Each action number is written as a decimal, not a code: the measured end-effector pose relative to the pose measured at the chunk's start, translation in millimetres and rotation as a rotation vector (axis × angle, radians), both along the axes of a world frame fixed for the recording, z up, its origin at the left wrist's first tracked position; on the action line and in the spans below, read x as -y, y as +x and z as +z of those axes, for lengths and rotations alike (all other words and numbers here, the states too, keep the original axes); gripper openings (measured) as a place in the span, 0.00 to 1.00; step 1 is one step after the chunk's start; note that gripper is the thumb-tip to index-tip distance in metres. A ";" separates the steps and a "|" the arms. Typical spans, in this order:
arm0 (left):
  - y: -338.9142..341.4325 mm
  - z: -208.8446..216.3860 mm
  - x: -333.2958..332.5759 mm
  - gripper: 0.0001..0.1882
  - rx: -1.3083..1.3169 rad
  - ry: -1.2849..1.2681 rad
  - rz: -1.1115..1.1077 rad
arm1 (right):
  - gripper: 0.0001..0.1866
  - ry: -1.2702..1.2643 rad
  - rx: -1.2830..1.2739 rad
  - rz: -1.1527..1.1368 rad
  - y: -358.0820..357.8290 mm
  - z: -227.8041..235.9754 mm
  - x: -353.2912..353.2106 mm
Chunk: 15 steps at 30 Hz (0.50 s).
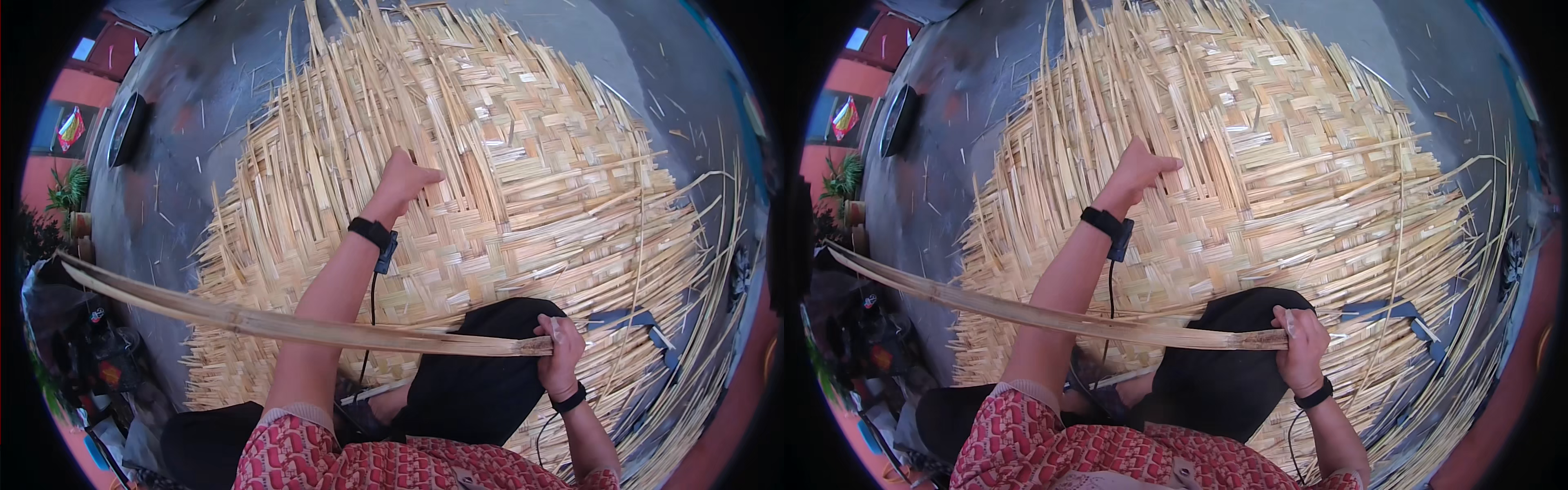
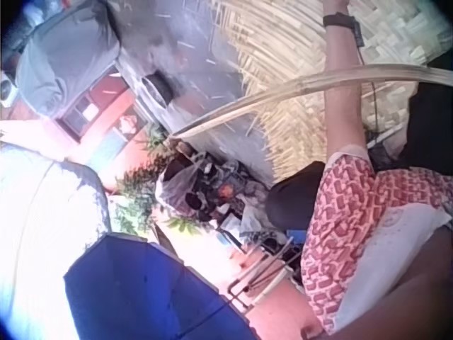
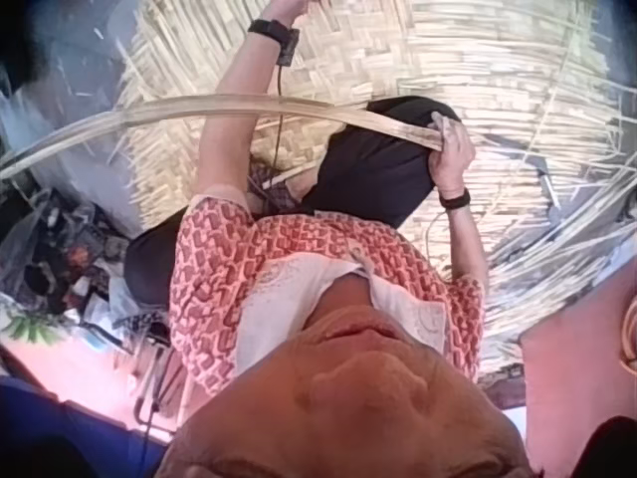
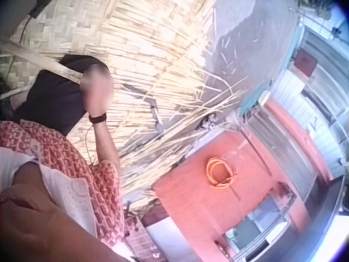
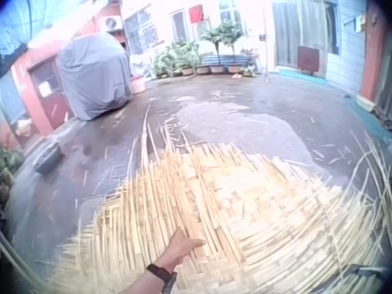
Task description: Weaving thin strips of bamboo into a large circular mat while sitting on the ground.
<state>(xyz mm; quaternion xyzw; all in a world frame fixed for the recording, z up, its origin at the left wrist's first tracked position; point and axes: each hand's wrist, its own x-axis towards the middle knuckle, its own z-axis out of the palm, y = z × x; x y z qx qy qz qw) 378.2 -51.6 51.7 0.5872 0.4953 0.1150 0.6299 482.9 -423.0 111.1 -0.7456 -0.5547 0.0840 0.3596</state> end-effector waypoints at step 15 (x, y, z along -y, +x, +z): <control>35.1 16.3 -47.1 0.19 0.667 -0.531 0.156 | 0.21 -0.119 -0.063 0.041 41.6 42.9 -61.0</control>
